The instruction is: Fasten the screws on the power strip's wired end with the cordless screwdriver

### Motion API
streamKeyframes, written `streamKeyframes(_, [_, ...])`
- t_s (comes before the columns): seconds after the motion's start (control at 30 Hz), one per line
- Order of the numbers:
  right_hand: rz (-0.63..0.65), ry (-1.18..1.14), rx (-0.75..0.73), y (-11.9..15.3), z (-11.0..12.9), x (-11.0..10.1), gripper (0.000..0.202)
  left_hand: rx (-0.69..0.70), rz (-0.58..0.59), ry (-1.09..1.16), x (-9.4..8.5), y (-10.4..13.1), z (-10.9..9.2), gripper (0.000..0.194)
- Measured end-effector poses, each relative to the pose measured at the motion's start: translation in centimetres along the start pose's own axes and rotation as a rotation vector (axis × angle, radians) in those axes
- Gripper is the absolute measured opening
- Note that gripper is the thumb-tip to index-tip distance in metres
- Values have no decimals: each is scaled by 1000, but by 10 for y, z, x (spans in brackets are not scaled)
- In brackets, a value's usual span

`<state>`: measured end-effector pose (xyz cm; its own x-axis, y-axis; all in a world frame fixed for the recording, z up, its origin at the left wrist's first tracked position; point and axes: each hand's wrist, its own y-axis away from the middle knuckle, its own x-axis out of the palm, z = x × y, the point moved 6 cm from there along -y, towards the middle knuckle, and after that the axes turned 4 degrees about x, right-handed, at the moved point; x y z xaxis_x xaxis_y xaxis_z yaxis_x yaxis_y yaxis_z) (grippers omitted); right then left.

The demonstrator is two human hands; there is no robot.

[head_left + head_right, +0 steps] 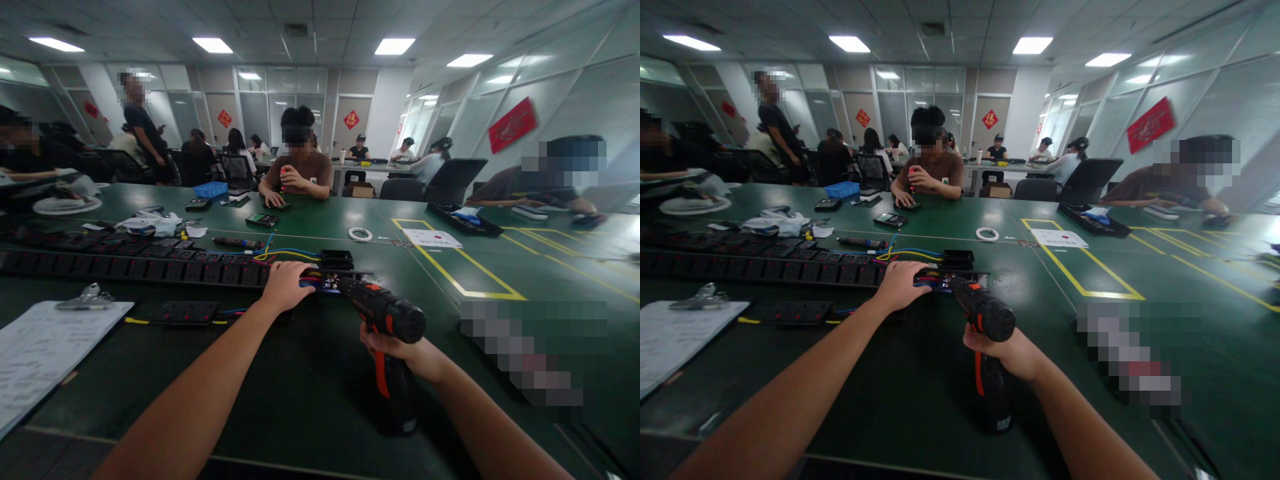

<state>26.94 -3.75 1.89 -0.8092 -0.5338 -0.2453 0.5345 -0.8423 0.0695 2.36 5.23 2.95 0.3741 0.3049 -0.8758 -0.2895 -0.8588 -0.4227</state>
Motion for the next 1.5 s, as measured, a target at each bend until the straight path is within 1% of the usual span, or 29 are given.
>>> streamKeyframes(0.2, [23, -57, 29, 0, 3, 4, 52, -4, 9, -4, -1, 0, -1, 53])
streamKeyframes(0.6, [40, -79, 49, 4, 14, 8, 52, -6, 19, 5, 0, -1, -1, 53])
streamKeyframes(0.83, [-5, -80, 60, 4, 11, 6, 52, -3, 4, -4, 1, 0, 1, 53])
streamKeyframes(1.1, [-9, -58, 45, 2, 5, 3, 51, 0, 3, -3, 1, 0, 1, 54])
streamKeyframes(1.5, [21, -18, 16, 0, 3, 1, 48, -5, 15, -3, 1, 0, 1, 54])
